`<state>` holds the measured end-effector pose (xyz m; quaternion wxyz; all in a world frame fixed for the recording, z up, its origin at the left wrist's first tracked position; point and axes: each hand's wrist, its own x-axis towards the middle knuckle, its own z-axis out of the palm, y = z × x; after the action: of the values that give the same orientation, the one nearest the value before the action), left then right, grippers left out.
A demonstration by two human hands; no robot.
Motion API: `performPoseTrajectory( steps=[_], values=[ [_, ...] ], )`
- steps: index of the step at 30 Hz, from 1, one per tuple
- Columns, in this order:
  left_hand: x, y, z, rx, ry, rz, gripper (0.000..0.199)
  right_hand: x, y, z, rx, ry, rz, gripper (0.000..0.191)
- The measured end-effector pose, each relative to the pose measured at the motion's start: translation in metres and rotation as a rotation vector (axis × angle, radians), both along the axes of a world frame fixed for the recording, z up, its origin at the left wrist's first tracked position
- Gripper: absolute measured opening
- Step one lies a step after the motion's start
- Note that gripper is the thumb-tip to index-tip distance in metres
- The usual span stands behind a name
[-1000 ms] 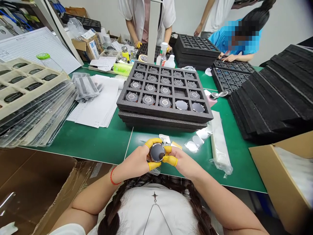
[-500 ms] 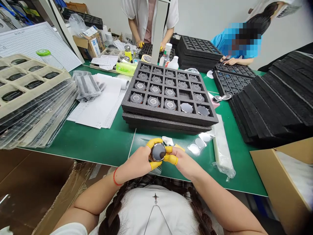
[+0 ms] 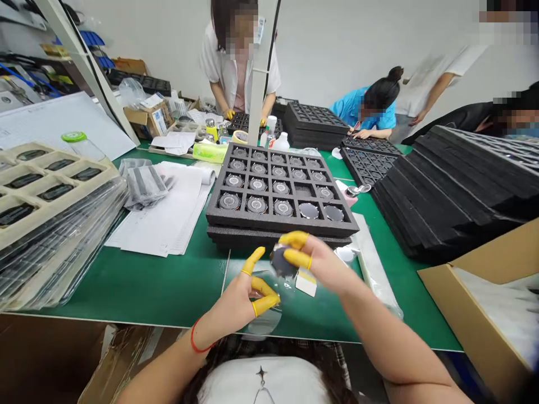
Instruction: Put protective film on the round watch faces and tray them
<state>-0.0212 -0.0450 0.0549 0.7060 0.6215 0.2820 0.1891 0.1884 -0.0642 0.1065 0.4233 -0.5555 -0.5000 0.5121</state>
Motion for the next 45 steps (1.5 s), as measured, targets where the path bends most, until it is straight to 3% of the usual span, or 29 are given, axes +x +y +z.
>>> performPoseTrajectory(
  steps=[2,4,6,9,11,15,21,29,33,37,39,42,45],
  values=[
    [-0.003,0.002,-0.003,-0.008,0.004,0.01,0.08,0.033,0.034,0.02,0.157,-0.248,-0.237,0.041],
    [-0.007,0.003,-0.008,-0.044,0.008,-0.019,0.075,0.07,0.071,0.035,0.235,-0.634,-0.403,0.033],
    [-0.01,0.003,-0.012,-0.08,0.013,-0.041,0.072,0.102,0.102,0.042,0.219,-0.753,-0.433,0.029],
    [-0.013,0.004,-0.014,-0.089,0.035,-0.036,0.069,0.124,0.127,0.035,0.167,-0.838,-0.304,0.021],
    [-0.013,0.005,-0.014,-0.085,0.06,-0.037,0.066,0.124,0.131,0.027,0.153,-0.902,-0.233,0.023],
    [-0.011,0.007,-0.014,-0.11,0.064,-0.054,0.066,0.116,0.124,0.023,0.158,-1.084,-0.233,0.028],
    [-0.007,0.007,-0.017,-0.134,0.067,-0.069,0.066,0.144,0.101,0.039,0.143,-1.335,-0.438,0.032],
    [0.001,0.005,-0.029,-0.159,0.02,-0.083,0.07,0.159,0.089,0.015,0.091,-1.307,-0.47,0.024],
    [0.005,0.005,-0.035,-0.265,-0.016,-0.086,0.066,0.149,0.077,0.023,0.195,-1.216,-0.53,0.024],
    [0.009,0.008,-0.041,-0.279,-0.061,-0.064,0.073,0.1,0.037,0.029,0.392,-1.147,-0.512,0.02],
    [0.012,0.009,-0.044,-0.296,-0.123,-0.096,0.08,0.064,0.013,0.019,0.507,-1.076,-0.375,0.017],
    [0.016,0.005,-0.039,-0.314,-0.22,-0.132,0.087,0.016,-0.021,-0.008,0.777,-0.899,0.094,0.01],
    [0.019,-0.007,-0.023,-0.262,-0.164,-0.075,0.075,-0.007,-0.046,-0.03,0.893,-0.862,0.273,0.011]
  ],
)
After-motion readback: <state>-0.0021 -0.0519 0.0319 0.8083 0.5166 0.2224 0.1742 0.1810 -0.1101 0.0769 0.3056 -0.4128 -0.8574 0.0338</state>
